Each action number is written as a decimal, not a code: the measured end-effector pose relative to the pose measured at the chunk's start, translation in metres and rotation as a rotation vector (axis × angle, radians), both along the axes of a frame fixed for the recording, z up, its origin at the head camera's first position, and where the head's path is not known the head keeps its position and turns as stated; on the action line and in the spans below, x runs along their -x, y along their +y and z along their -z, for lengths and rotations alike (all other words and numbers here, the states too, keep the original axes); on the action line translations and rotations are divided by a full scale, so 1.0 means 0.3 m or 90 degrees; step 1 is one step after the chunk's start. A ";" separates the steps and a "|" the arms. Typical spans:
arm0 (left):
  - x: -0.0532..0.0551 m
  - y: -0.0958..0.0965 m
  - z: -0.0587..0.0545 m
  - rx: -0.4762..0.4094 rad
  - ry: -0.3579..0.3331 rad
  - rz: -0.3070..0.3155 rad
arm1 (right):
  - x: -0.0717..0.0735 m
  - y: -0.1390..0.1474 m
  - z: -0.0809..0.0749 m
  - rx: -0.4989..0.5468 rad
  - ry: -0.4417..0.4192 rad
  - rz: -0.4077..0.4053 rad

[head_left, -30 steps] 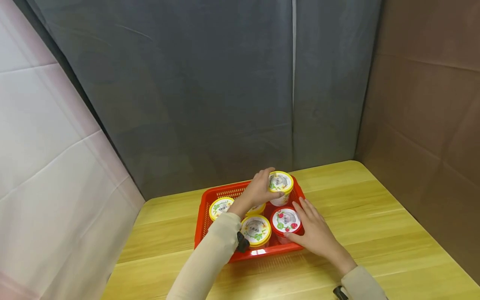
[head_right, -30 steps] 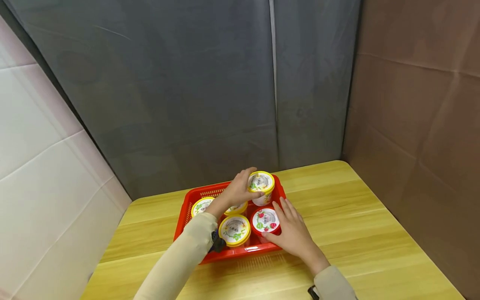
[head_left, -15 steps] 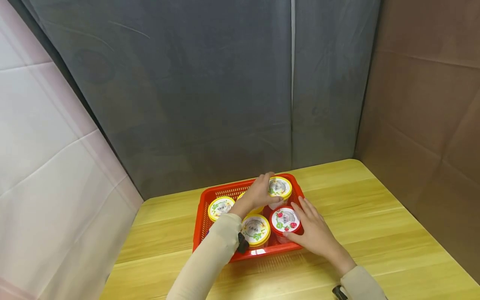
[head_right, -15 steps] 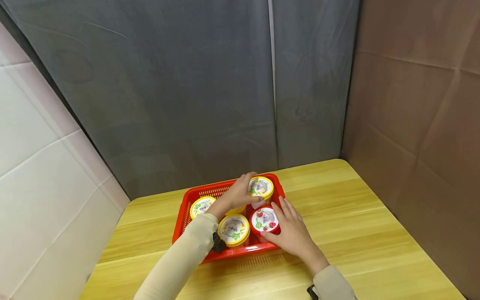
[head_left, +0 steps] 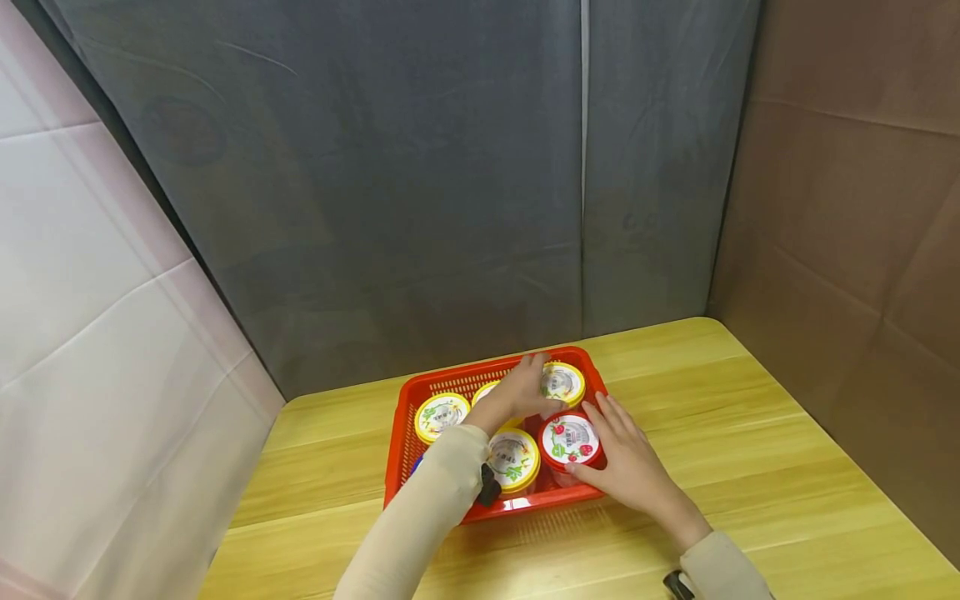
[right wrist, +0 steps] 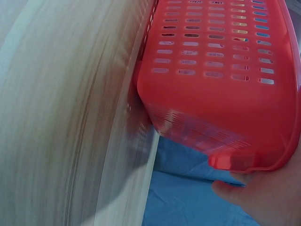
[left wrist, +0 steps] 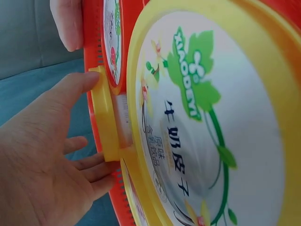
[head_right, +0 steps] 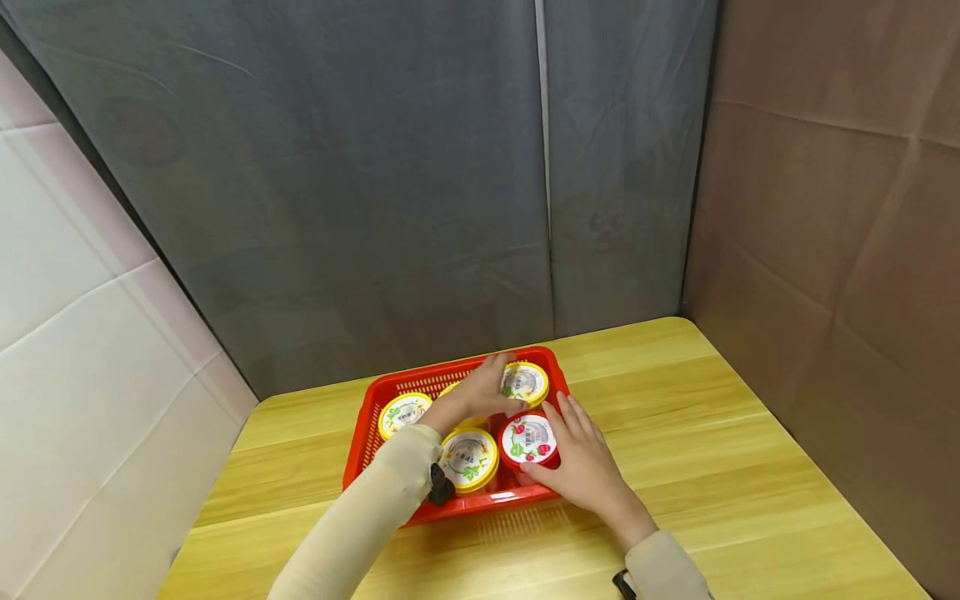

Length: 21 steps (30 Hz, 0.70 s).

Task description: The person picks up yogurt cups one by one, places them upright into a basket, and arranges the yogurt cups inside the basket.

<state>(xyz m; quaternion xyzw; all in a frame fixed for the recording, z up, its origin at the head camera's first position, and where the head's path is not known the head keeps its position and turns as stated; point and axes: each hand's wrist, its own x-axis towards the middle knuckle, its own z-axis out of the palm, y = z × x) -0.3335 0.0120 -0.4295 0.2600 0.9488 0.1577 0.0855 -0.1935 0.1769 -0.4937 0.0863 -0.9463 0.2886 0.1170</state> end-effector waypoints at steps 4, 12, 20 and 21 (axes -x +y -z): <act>-0.001 0.000 0.003 0.008 -0.013 -0.006 | 0.001 -0.002 -0.001 -0.002 0.000 0.002; 0.000 -0.001 0.004 0.008 -0.027 -0.018 | 0.003 -0.008 0.002 0.000 -0.001 0.001; -0.007 -0.006 -0.001 0.021 -0.040 -0.020 | 0.007 -0.011 0.007 0.000 -0.001 0.000; -0.007 -0.006 -0.001 0.021 -0.044 -0.021 | 0.007 -0.012 0.007 0.000 -0.002 0.000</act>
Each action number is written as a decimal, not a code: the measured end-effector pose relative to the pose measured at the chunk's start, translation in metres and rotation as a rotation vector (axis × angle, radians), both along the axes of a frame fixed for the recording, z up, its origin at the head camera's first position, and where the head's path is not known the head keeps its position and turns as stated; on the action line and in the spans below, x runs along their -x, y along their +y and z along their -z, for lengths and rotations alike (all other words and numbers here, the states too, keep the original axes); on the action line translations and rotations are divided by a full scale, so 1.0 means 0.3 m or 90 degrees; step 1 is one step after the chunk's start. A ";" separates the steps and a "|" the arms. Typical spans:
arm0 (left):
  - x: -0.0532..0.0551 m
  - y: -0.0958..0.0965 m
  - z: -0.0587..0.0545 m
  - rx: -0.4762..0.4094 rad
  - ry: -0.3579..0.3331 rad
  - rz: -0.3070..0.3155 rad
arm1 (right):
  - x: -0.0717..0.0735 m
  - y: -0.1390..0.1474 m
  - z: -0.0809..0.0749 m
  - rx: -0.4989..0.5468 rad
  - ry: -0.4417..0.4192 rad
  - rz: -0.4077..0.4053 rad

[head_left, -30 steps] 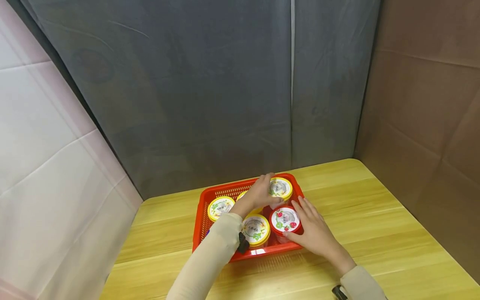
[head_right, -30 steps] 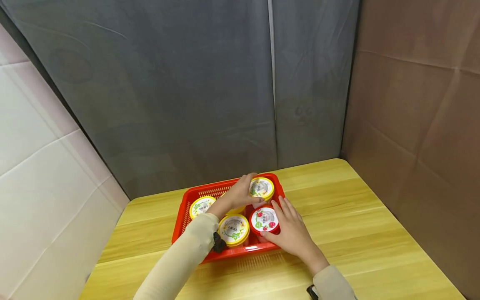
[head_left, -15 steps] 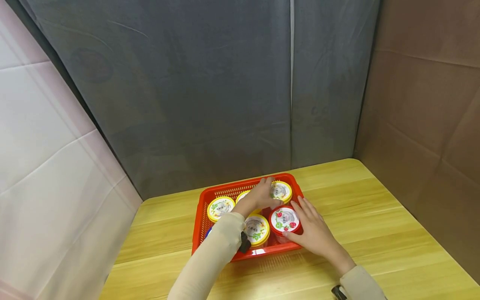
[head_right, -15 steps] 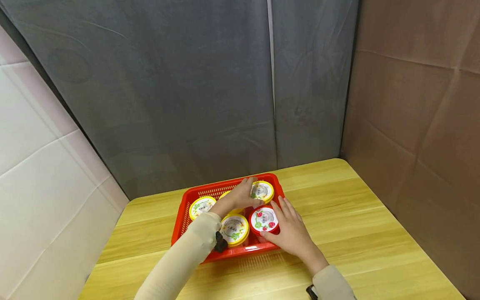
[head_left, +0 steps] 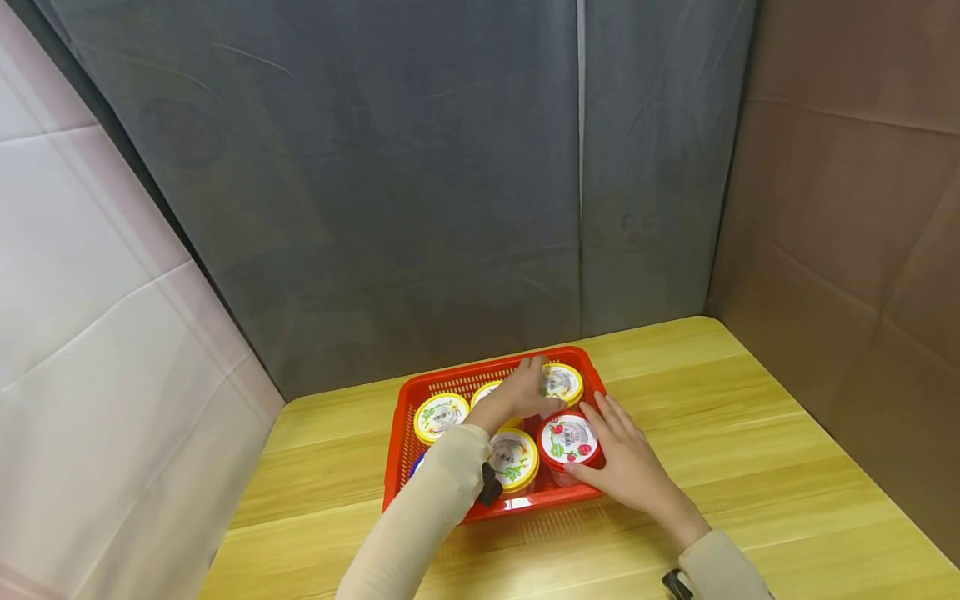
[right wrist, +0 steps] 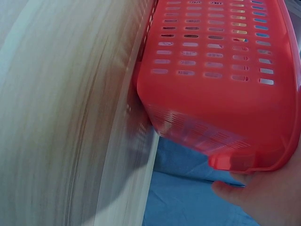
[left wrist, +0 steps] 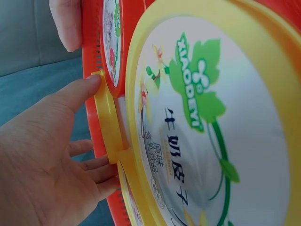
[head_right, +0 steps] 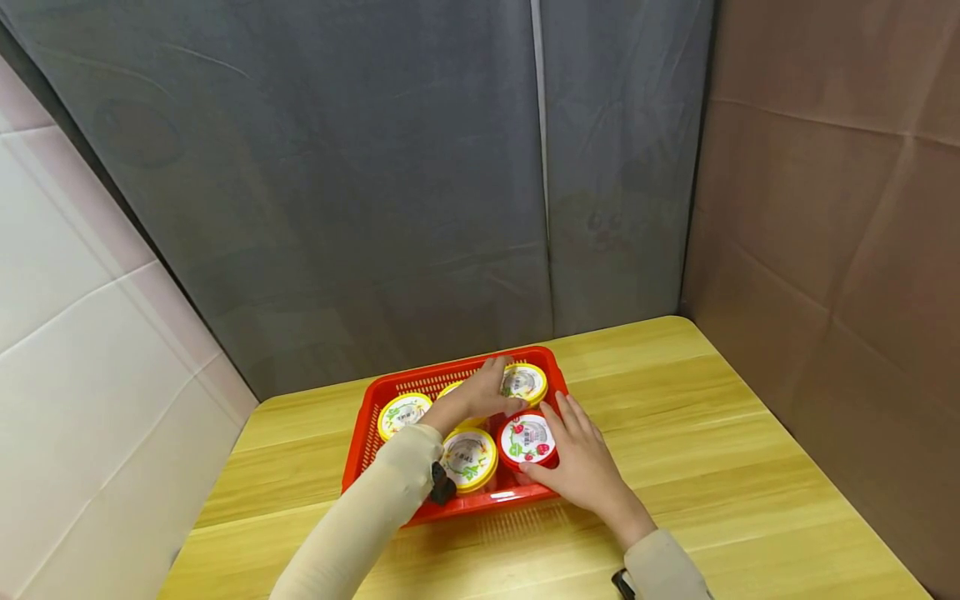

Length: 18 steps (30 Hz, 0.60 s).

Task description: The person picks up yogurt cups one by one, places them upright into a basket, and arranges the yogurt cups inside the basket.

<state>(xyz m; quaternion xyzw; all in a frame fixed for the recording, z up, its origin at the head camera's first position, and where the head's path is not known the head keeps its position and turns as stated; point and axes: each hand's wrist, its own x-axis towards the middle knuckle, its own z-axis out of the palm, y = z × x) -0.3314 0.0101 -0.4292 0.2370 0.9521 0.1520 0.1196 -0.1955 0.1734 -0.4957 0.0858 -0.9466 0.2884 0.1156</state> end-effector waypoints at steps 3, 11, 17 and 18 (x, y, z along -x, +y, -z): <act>-0.001 -0.002 -0.001 -0.001 -0.010 -0.004 | 0.000 0.000 -0.001 0.000 -0.001 0.001; 0.001 -0.014 0.006 -0.004 -0.021 -0.006 | 0.004 -0.005 0.001 0.000 -0.007 -0.004; 0.002 -0.020 0.006 -0.010 -0.027 -0.003 | 0.012 -0.007 0.005 -0.002 -0.007 -0.007; 0.002 -0.021 0.005 -0.009 -0.026 -0.002 | 0.013 -0.007 0.005 -0.002 -0.007 -0.008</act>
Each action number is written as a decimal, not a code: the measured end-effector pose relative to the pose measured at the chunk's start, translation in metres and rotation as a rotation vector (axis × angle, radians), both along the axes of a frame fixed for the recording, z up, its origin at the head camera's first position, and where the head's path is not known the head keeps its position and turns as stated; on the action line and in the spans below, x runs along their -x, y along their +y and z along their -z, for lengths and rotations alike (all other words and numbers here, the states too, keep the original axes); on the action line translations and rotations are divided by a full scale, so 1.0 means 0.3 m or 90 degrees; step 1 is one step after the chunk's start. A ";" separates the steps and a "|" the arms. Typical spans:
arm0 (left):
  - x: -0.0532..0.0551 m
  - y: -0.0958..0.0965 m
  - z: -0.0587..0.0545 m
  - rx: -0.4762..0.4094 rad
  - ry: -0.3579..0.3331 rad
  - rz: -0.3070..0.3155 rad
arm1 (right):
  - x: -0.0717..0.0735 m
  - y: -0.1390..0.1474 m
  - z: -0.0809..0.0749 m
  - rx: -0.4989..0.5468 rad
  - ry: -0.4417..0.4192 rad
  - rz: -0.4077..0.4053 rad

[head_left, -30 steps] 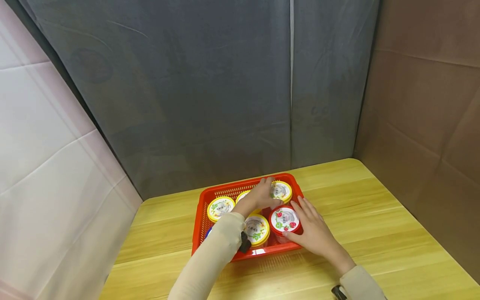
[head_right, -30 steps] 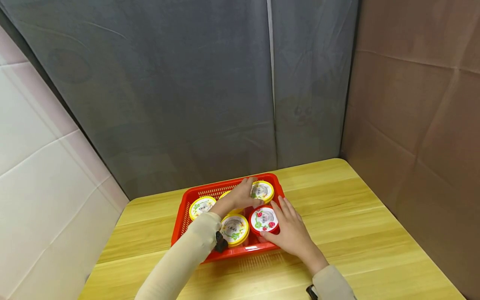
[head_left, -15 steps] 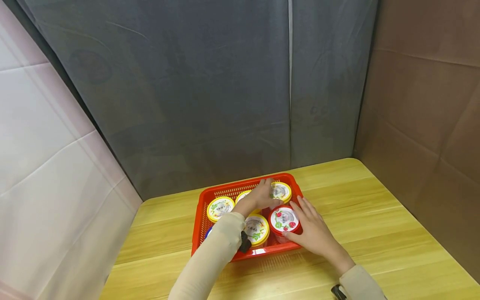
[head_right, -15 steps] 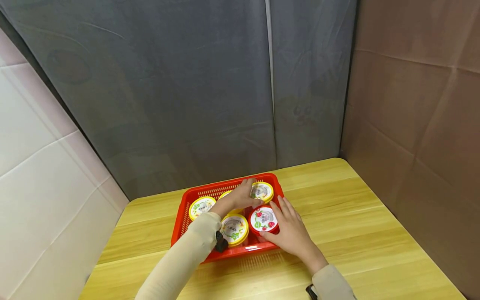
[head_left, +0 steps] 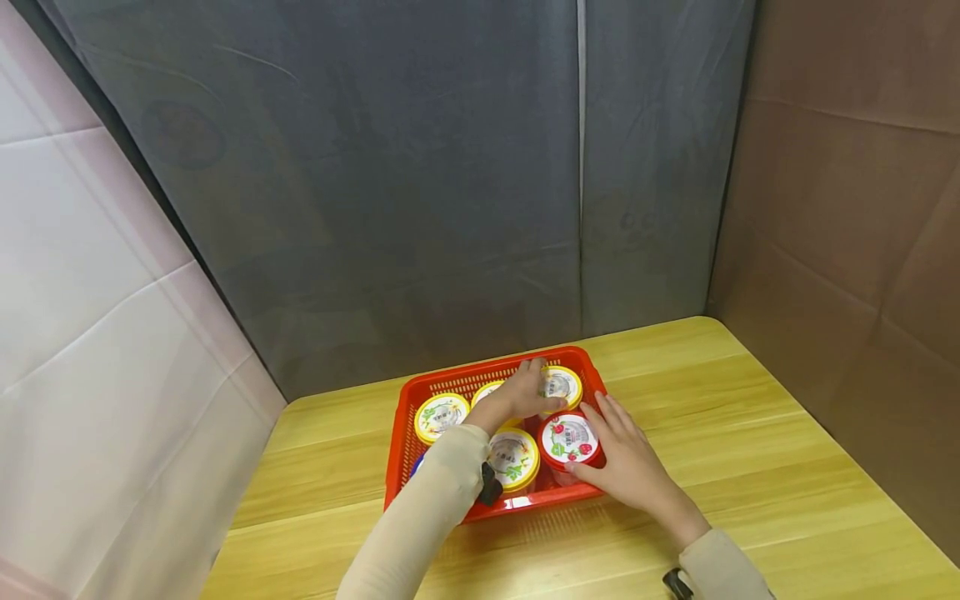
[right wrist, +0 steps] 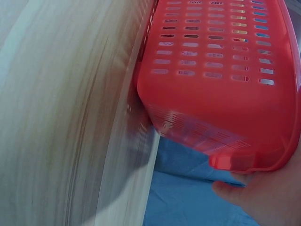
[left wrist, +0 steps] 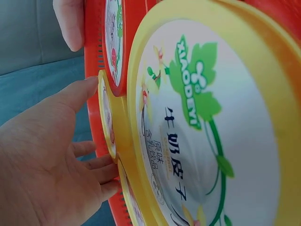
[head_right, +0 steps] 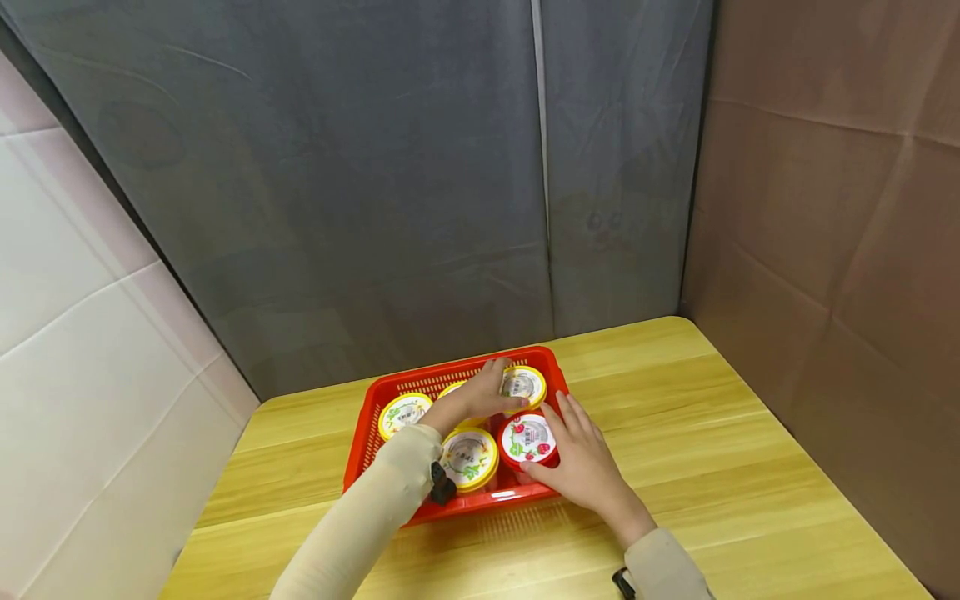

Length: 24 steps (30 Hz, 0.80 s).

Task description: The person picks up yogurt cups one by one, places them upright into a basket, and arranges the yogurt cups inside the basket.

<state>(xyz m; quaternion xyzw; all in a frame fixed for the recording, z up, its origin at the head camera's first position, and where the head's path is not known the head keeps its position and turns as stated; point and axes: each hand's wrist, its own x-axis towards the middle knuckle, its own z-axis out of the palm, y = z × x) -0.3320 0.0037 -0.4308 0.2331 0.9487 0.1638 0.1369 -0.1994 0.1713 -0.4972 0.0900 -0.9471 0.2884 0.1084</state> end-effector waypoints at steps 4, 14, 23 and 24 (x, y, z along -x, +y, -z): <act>0.002 -0.007 -0.001 0.002 0.001 -0.007 | 0.007 -0.003 0.003 0.002 0.000 -0.001; -0.006 -0.091 -0.025 0.012 0.057 -0.056 | 0.054 -0.014 0.018 0.002 0.002 -0.033; -0.037 -0.204 -0.129 0.008 0.188 0.016 | 0.092 0.029 0.025 0.052 -0.009 -0.021; -0.042 -0.219 -0.138 0.010 0.196 0.022 | 0.096 0.037 0.022 0.056 -0.011 -0.019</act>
